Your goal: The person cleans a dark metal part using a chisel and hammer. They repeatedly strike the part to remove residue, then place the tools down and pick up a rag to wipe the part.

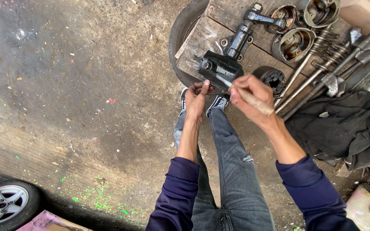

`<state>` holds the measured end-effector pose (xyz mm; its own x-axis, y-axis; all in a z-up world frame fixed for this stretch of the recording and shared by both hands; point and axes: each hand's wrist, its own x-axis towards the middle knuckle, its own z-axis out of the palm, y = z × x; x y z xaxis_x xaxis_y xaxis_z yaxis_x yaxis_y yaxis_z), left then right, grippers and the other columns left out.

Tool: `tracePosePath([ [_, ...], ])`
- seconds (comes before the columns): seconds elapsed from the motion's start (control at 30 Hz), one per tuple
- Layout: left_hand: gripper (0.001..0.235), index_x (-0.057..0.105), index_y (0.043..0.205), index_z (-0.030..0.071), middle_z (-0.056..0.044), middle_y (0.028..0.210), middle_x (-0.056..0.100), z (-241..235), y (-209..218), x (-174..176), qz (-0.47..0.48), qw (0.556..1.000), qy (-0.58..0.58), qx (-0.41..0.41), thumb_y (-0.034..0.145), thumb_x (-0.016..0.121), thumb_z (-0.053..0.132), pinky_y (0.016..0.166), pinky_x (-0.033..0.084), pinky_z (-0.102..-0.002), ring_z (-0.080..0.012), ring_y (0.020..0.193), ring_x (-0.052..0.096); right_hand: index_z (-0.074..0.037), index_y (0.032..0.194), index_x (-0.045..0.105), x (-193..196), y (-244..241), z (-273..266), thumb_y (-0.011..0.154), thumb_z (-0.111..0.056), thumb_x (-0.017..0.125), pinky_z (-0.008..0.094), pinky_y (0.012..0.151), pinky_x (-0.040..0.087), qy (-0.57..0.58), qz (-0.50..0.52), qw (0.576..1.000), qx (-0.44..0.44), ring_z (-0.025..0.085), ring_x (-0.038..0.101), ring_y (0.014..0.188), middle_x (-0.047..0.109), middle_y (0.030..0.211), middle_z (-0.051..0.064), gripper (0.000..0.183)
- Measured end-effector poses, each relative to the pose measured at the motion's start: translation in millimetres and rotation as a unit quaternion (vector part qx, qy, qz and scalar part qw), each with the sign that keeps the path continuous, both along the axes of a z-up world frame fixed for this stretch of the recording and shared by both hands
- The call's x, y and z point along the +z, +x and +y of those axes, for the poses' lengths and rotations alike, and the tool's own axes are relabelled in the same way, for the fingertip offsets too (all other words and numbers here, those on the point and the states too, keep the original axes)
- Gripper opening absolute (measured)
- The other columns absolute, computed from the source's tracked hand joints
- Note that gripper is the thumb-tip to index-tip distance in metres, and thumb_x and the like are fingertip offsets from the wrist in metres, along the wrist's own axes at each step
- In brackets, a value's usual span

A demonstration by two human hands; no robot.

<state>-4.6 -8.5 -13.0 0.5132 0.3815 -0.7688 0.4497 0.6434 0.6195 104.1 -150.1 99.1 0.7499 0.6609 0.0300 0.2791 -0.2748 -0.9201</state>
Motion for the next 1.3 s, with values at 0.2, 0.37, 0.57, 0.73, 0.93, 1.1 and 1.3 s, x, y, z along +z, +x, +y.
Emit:
tracePosePath([
  [0.2, 0.038, 0.066, 0.103, -0.004, -0.012, 0.089, 0.076, -0.2, 1.8, 2.6, 0.021, 1.000, 0.010, -0.016, 0.093, 0.075, 0.031, 0.083, 0.055, -0.029, -0.0168, 0.084, 0.072, 0.002, 0.098, 0.055, 5.1, 2.5, -2.5, 0.101, -0.001, 0.070, 0.021, 0.059, 0.065, -0.010, 0.029, 0.999, -0.009, 0.015, 0.071, 0.079, 0.068, 0.097, 0.014, 0.015],
  [0.37, 0.039, 0.065, 0.104, -0.003, -0.012, 0.089, 0.076, 0.0, 1.8, 6.7, 0.003, 1.000, 0.001, 0.000, 0.092, 0.075, 0.032, 0.084, 0.056, -0.029, -0.0180, 0.085, 0.073, 0.001, 0.099, 0.055, 3.0, 12.4, -5.3, 0.100, -0.005, 0.070, 0.025, 0.064, 0.063, 0.039, 0.013, 0.999, 0.006, 0.017, 0.072, 0.080, 0.069, 0.100, 0.014, 0.016],
  [0.57, 0.039, 0.066, 0.104, -0.003, -0.012, 0.090, 0.076, 0.3, 0.1, 4.8, 0.022, 0.999, 0.011, -0.023, 0.092, 0.074, 0.033, 0.084, 0.056, -0.028, -0.0175, 0.086, 0.073, 0.002, 0.101, 0.055, 5.6, 5.9, 0.1, 0.101, -0.006, 0.072, 0.023, 0.065, 0.065, -0.024, -0.047, 0.998, 0.015, 0.017, 0.073, 0.082, 0.068, 0.101, 0.016, 0.018],
  [0.73, 0.037, 0.064, 0.104, -0.003, -0.012, 0.090, 0.076, -0.7, 3.3, 0.1, -0.012, 1.000, -0.004, 0.016, 0.092, 0.075, 0.030, 0.083, 0.056, -0.031, -0.0187, 0.086, 0.073, 0.001, 0.101, 0.056, 14.5, 3.4, -5.0, 0.097, -0.005, 0.073, 0.027, 0.070, 0.063, 0.013, 0.067, 0.997, 0.037, 0.017, 0.071, 0.083, 0.069, 0.100, 0.012, 0.019],
  [0.93, 0.035, 0.065, 0.103, -0.004, -0.011, 0.090, 0.076, -2.2, -1.1, 3.5, 0.007, 1.000, 0.004, -0.003, 0.093, 0.074, 0.029, 0.085, 0.055, -0.030, -0.0173, 0.086, 0.072, 0.005, 0.106, 0.054, 3.3, 3.3, -1.2, 0.106, -0.001, 0.067, 0.023, 0.070, 0.062, -0.021, -0.029, 0.998, -0.046, 0.016, 0.070, 0.085, 0.065, 0.103, 0.014, 0.014],
  [1.1, 0.033, 0.065, 0.103, -0.003, -0.011, 0.089, 0.076, 0.9, 4.5, 1.0, 0.024, 1.000, 0.007, -0.008, 0.093, 0.074, 0.027, 0.084, 0.054, -0.028, -0.0166, 0.085, 0.072, 0.001, 0.099, 0.059, 6.8, -13.3, 1.4, 0.102, -0.004, 0.069, 0.021, 0.059, 0.064, -0.039, 0.002, 0.999, 0.001, 0.014, 0.073, 0.078, 0.071, 0.097, 0.013, 0.011],
  [1.3, 0.034, 0.064, 0.102, -0.004, -0.012, 0.088, 0.075, -2.3, 5.0, -9.4, -0.002, 1.000, 0.002, 0.009, 0.093, 0.074, 0.027, 0.080, 0.057, -0.029, -0.0172, 0.082, 0.072, -0.001, 0.104, 0.056, 11.9, -2.4, 0.5, 0.107, -0.009, 0.066, 0.023, 0.069, 0.061, 0.016, 0.187, 0.980, -0.070, 0.012, 0.070, 0.083, 0.069, 0.102, 0.012, 0.013],
])
